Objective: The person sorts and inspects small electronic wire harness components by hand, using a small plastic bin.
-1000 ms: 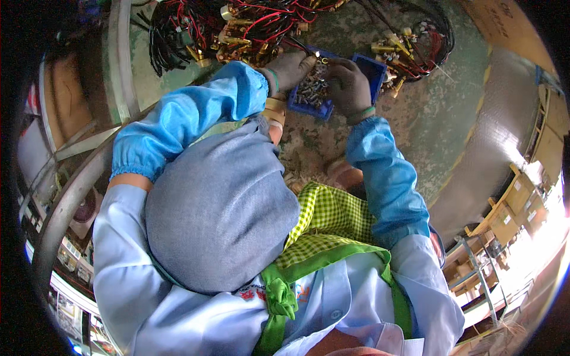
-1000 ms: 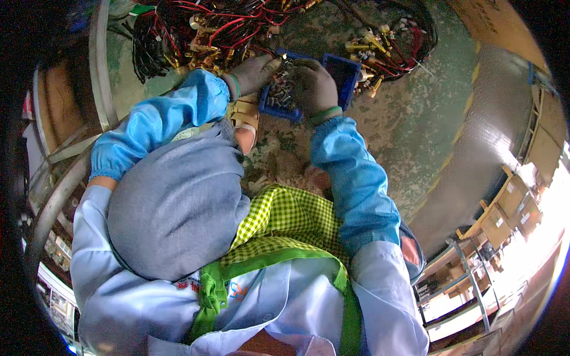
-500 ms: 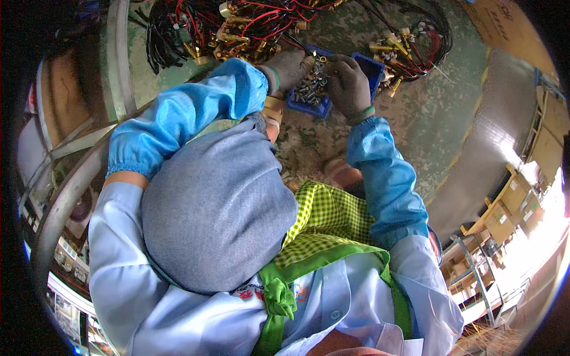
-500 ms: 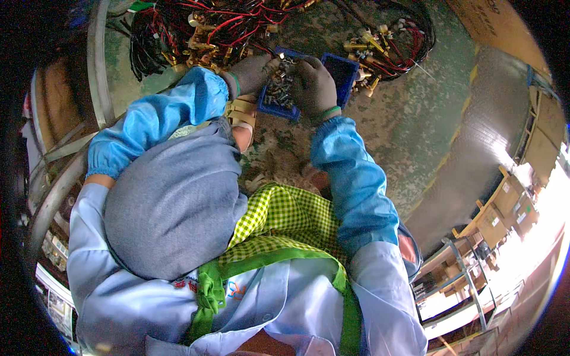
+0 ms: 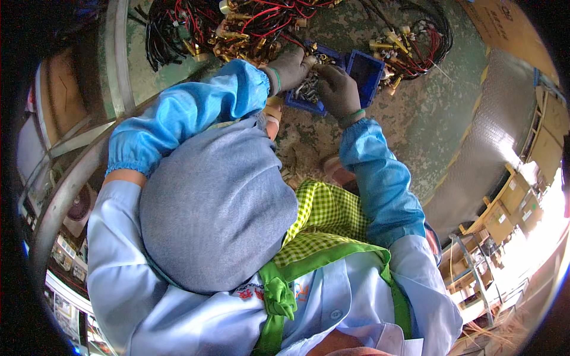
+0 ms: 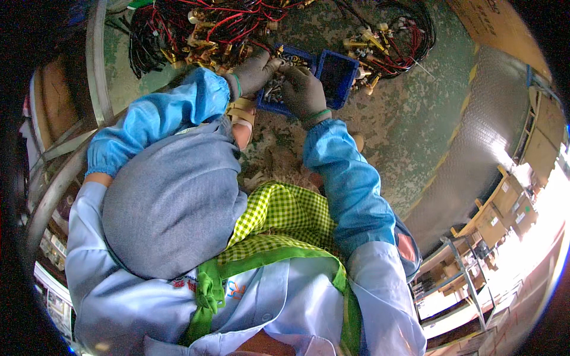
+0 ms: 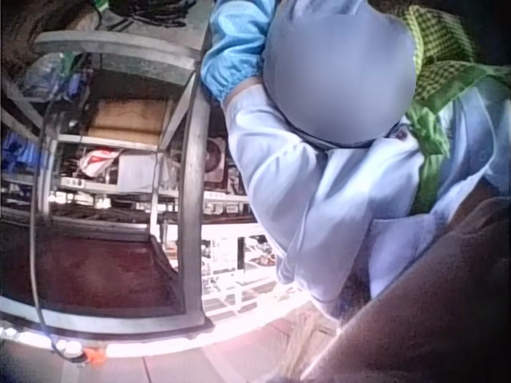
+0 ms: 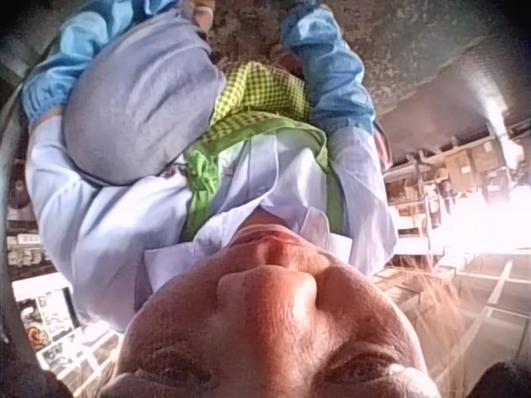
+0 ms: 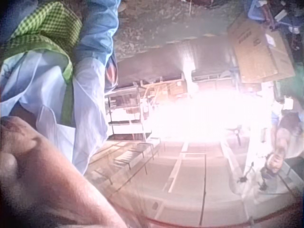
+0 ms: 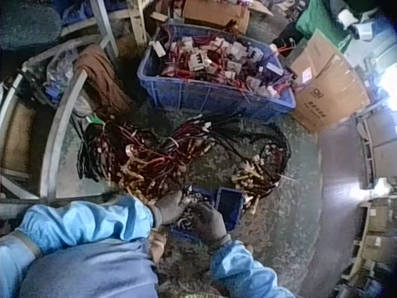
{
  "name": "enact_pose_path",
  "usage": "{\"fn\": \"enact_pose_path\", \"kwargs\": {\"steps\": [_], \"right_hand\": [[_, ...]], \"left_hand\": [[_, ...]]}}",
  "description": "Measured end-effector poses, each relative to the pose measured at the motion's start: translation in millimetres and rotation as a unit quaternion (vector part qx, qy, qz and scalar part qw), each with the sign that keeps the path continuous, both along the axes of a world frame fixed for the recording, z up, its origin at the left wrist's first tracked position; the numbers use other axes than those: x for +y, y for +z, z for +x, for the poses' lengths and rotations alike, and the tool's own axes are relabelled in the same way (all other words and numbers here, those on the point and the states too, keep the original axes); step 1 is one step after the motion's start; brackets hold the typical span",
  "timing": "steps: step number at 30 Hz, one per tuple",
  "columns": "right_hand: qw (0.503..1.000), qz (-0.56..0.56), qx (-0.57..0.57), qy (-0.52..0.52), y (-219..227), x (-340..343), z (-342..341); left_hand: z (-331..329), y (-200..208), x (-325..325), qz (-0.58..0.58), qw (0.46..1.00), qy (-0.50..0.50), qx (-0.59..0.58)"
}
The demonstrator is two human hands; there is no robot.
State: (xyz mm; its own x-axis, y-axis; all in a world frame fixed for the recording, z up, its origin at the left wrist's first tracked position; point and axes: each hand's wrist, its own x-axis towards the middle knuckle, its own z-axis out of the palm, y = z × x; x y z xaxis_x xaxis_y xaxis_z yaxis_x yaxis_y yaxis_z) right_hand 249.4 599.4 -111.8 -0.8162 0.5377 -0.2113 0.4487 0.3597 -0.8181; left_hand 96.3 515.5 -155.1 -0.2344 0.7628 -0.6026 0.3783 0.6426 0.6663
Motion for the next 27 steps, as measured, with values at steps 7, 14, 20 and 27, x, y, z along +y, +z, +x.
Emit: {"fn": "enact_pose_path", "kwargs": {"steps": [7, 14, 20, 27], "right_hand": [[0.998, 0.015, -0.024, -0.055, -13.6, 23.5, 6.9], [0.919, -0.371, -0.127, -0.041, -35.8, 35.8, -45.3], [0.945, -0.310, -0.090, -0.056, -38.1, 31.4, -33.0], [0.953, -0.283, -0.024, -0.110, -16.8, 35.5, 3.4]], "left_hand": [[-11.3, -3.9, -6.4, 0.069, 0.993, 0.045, -0.087], [-56.4, -20.2, -19.8, 0.205, 0.938, -0.180, -0.212], [-45.5, 0.5, -0.1, 0.087, 0.962, -0.140, -0.219], [-51.1, -10.9, -2.6, 0.052, 0.952, -0.237, -0.184]]}}
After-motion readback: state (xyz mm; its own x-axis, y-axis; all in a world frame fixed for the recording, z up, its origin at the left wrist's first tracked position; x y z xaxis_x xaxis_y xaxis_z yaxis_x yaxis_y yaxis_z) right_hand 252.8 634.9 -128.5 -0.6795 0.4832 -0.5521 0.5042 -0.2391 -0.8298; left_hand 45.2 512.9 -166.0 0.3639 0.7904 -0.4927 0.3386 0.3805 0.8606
